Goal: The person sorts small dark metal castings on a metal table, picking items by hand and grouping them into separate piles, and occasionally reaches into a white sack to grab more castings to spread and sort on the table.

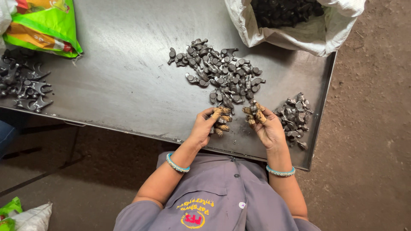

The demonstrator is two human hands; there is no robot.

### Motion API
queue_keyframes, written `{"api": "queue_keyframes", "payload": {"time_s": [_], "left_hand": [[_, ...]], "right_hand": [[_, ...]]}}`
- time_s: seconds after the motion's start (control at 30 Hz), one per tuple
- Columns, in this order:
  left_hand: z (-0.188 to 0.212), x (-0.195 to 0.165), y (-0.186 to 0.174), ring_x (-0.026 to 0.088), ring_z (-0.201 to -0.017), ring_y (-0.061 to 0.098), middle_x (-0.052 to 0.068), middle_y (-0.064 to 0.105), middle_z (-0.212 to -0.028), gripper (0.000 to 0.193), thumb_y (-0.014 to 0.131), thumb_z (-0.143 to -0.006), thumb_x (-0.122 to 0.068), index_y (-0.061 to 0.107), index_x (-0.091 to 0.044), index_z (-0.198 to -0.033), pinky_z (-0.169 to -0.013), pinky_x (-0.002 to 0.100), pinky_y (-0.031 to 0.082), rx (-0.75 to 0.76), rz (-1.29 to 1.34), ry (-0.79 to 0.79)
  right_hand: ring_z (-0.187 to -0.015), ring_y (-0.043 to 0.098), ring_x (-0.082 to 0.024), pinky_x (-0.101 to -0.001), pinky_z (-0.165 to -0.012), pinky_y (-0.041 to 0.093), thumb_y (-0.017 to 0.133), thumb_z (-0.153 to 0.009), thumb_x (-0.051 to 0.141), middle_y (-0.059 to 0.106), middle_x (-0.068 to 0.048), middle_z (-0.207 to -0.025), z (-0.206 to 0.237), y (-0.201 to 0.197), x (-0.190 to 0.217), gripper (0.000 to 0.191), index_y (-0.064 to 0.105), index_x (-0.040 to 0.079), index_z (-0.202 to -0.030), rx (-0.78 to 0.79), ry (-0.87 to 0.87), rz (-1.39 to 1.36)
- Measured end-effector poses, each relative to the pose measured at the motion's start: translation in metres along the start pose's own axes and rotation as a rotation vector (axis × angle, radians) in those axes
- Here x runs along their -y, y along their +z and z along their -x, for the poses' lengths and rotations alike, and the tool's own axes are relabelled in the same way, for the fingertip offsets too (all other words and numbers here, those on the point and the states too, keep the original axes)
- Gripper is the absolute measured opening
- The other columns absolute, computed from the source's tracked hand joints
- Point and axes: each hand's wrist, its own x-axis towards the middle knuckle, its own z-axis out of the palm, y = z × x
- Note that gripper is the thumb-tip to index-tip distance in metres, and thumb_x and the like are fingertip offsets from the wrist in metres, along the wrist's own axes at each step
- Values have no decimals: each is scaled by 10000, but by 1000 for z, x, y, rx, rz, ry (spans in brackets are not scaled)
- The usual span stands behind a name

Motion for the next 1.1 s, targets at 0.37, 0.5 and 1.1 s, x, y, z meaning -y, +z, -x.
{"api": "queue_keyframes", "payload": {"time_s": [0.37, 0.5, 1.1], "left_hand": [[-2, 9, -3, 176, -765, 738, 88, 756, -1023, 320, 626, -1040, -263, 690, -24, -1243, -578, 316, 608, 7, 4, 17], [-4, 11, -2, 160, -815, 756, 95, 759, -1041, 354, 602, -1048, -288, 687, 4, -1227, -609, 330, 637, -7, 99, 3], [8, -38, -2, 150, -601, 715, 95, 760, -898, 469, 742, -911, -86, 647, -17, -1365, -426, 245, 484, -201, -108, 102]], "right_hand": [[-853, 702, -206, -325, -711, 595, 642, -998, 58, 754, -158, -1063, 15, 32, -3, 288, 676, -66, -1255, 74, 24, 208], [-931, 692, -146, -277, -816, 574, 714, -921, 53, 742, -92, -1069, 21, 58, -8, 274, 715, -47, -1175, 161, -111, 553], [-882, 631, -286, -394, -766, 525, 853, -767, 71, 682, -105, -981, -7, 113, -24, 363, 690, 39, -1089, -92, -741, 1433]]}}
